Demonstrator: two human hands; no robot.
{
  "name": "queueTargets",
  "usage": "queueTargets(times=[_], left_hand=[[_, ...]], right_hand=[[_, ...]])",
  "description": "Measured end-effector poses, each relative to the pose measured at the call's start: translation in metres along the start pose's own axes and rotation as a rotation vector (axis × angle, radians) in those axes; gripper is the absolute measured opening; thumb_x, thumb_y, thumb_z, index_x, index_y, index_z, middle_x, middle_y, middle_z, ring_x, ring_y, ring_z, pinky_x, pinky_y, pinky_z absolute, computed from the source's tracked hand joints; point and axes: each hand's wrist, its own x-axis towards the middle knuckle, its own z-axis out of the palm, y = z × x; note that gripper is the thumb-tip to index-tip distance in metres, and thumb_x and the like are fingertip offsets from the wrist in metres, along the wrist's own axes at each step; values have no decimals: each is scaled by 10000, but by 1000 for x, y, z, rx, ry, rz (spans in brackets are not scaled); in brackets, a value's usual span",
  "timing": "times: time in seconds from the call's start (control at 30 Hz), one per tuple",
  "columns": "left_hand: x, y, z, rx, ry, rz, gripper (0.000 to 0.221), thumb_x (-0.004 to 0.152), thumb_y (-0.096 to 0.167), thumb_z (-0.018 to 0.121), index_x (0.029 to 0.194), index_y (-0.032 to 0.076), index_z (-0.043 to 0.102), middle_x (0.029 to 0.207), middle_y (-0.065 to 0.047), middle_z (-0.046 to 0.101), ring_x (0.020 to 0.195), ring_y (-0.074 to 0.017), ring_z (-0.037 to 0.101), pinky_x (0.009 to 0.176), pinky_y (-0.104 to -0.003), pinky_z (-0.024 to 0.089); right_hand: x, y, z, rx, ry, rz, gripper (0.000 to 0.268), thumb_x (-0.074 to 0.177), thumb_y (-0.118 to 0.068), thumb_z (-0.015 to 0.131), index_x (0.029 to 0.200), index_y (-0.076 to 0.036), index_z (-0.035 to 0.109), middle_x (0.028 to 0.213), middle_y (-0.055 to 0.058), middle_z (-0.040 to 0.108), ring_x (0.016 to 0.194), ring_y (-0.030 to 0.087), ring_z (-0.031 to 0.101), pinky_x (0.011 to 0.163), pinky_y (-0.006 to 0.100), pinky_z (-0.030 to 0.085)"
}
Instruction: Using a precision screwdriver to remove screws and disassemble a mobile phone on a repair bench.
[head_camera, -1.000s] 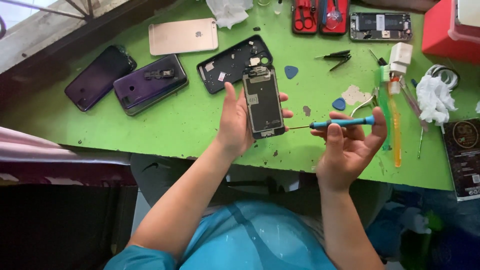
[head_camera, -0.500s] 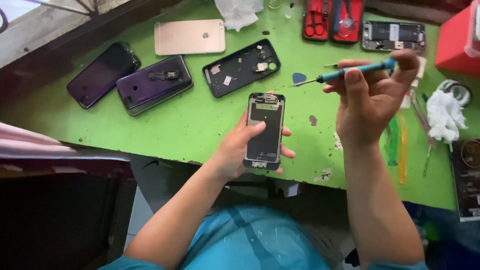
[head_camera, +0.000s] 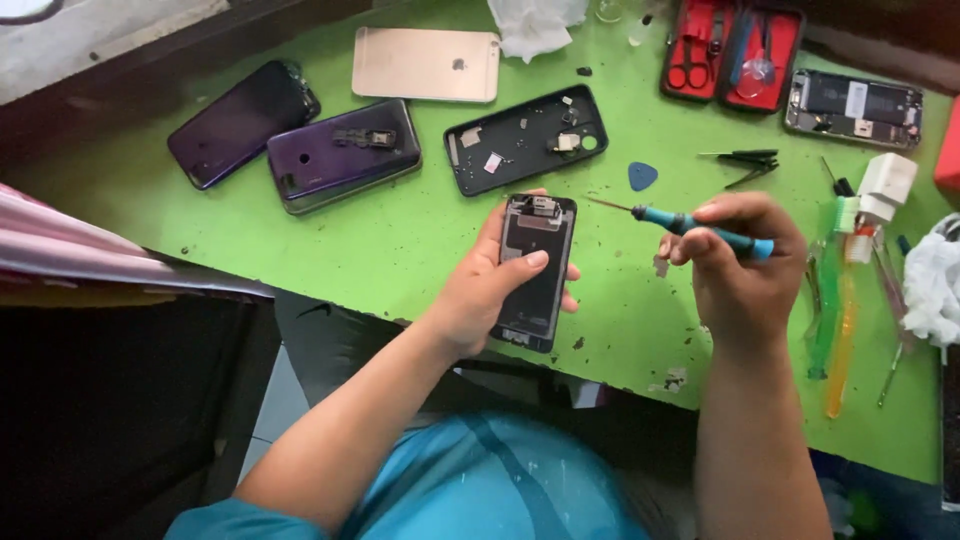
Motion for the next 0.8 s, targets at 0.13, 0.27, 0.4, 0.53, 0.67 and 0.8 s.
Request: queueTargets(times=[0.13,0.27,0.4,0.53,0.67,0.8], left_hand=[[-1,-7,7,-82,-17,127,662,990,173,606,1560,228,273,1115,-257,642,806,-361,737,726,-472,641],[-5,-2,13,54,-1,78,723,985,189,589,1579,293,191,1150,-302,668,828,-376,752,717,-482,657],[-6,2,14,54,-3,59,693,977,167,592,1561,272,235,1227,-307,632,836,-361,741,738,-481,659],[-1,-10,12,-46,-1,147,692,975,138,613,1565,227,262,1279,-198,532,1080,-350,689,753,-508,672],[-3,-1,12,1,26,57,663,984,154,589,1556,269,276,1133,-273,651,778,-339,734,701,-453,646],[-4,-2,13,-20,13,90,663,982,137,595,1551,258,279,1261,-236,543,978,-353,714,742,-467,669]], right_hand=[[-2,4,4,60,11,3,205,977,-174,760,1118,-68,657,1037,89,662,779,192,732,669,274,669],[-5,6,4,-39,112,-3,215,1095,-248,643,1151,-40,627,958,124,677,797,229,742,685,315,683],[-6,7,1,-136,152,-27,193,1123,-226,601,1117,-33,591,963,125,632,781,253,725,655,329,668],[-7,7,3,-175,164,-33,197,1108,-221,619,1101,-27,591,992,145,642,749,284,723,617,345,645],[-5,5,5,-178,140,-57,192,1105,-223,617,1109,-32,590,982,138,648,749,276,721,623,335,656],[-7,7,5,-189,174,-42,185,1115,-211,610,1095,-30,581,1010,147,638,787,286,721,653,357,665]])
